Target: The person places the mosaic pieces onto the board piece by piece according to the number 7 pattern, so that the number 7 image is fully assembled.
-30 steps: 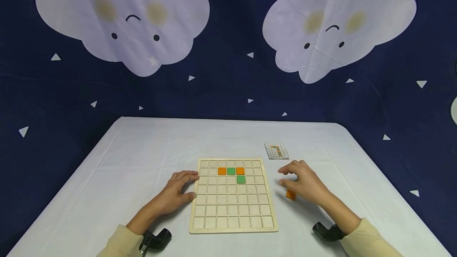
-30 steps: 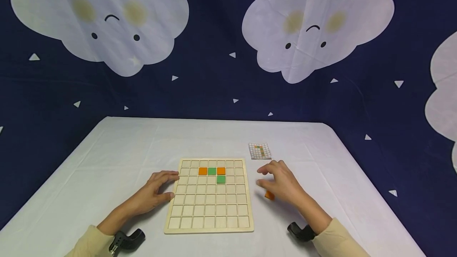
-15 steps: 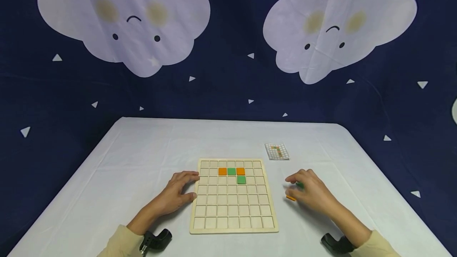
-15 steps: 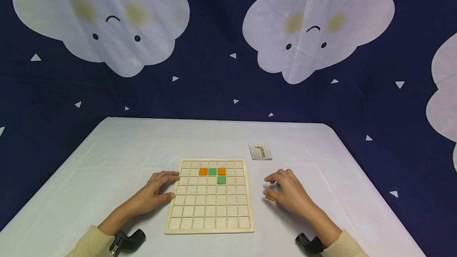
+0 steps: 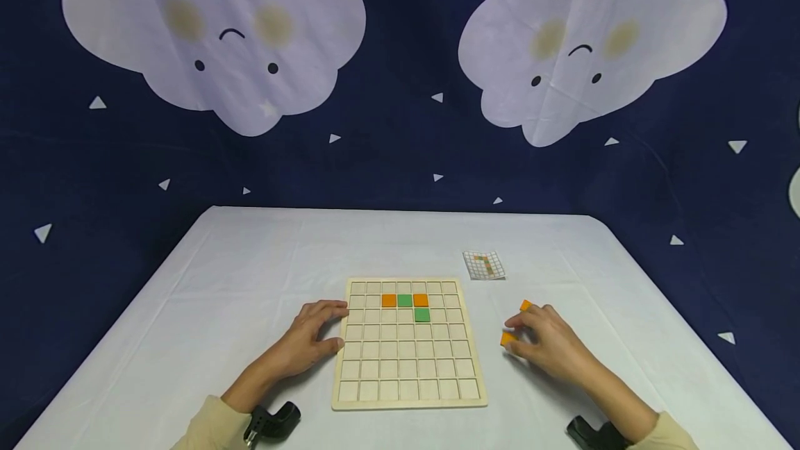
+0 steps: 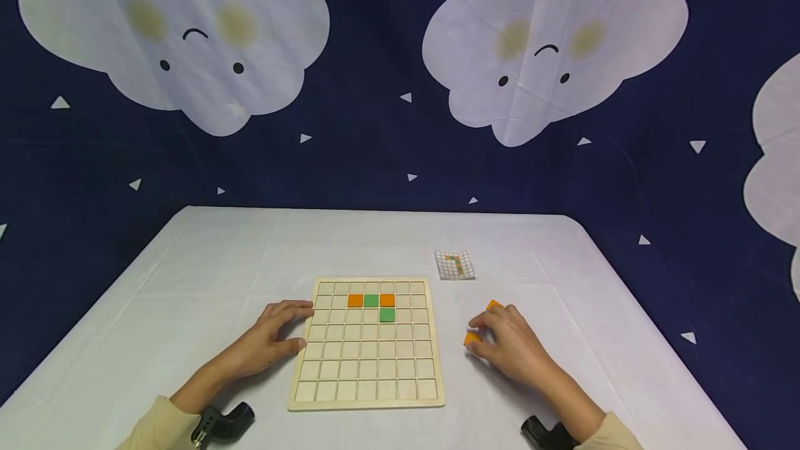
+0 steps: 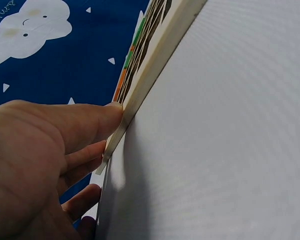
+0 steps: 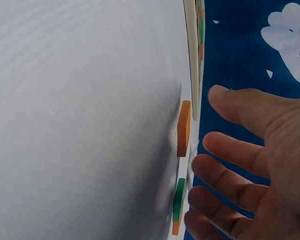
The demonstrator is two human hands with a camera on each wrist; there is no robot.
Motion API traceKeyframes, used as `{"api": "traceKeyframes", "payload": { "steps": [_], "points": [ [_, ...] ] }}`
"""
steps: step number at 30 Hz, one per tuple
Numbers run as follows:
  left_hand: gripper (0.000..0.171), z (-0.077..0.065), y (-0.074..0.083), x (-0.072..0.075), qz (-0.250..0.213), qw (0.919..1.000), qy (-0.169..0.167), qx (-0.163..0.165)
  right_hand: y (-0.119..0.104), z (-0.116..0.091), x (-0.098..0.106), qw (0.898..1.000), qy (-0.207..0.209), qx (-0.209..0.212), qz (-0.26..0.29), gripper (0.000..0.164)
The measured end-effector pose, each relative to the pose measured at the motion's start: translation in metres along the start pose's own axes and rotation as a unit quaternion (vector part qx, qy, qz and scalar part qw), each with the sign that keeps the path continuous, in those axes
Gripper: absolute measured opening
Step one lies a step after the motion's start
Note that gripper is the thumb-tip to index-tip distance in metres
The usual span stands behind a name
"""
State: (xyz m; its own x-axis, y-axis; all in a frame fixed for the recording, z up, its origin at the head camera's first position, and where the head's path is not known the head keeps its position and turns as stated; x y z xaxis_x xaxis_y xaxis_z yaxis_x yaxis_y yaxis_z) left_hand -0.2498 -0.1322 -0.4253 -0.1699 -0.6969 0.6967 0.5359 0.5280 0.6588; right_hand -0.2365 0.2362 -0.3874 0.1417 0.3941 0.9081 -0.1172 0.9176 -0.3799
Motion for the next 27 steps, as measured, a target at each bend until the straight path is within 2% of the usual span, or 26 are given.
{"api": "traceKeyframes", "payload": {
  "steps": [7,13,27],
  "points": [
    [0.046,0.0,0.0,0.0,-0.001,1.0,0.002,-0.005,0.005,-0.001,-0.003,1.0,-0.021,-0.02,-0.01,0.027],
    [0.046,-0.001,-0.001,-0.001,-0.005,1.0,-0.001,0.006,0.01,-0.001,-0.006,0.999,-0.03,-0.036,-0.015,0.027],
    [0.046,0.0,-0.002,-0.001,-0.004,1.0,0.001,0.0,0.013,0.0,-0.007,0.999,-0.023,-0.02,-0.022,0.023]
  ]
}}
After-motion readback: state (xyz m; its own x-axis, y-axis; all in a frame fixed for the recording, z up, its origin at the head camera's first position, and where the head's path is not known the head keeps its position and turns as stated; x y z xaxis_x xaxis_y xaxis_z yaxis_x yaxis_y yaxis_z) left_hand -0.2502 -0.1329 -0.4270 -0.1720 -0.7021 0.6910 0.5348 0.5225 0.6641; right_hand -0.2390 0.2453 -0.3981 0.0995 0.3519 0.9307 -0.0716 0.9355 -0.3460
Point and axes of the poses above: each hand's wrist, its own z-axis towards the middle knuckle, its own x-axis out of the back of the hand, y = z × x, the point moved 8 cm from there along z, towards the middle knuckle, and after that the axes turned 13 degrees about -x, right-handed, at the moved point
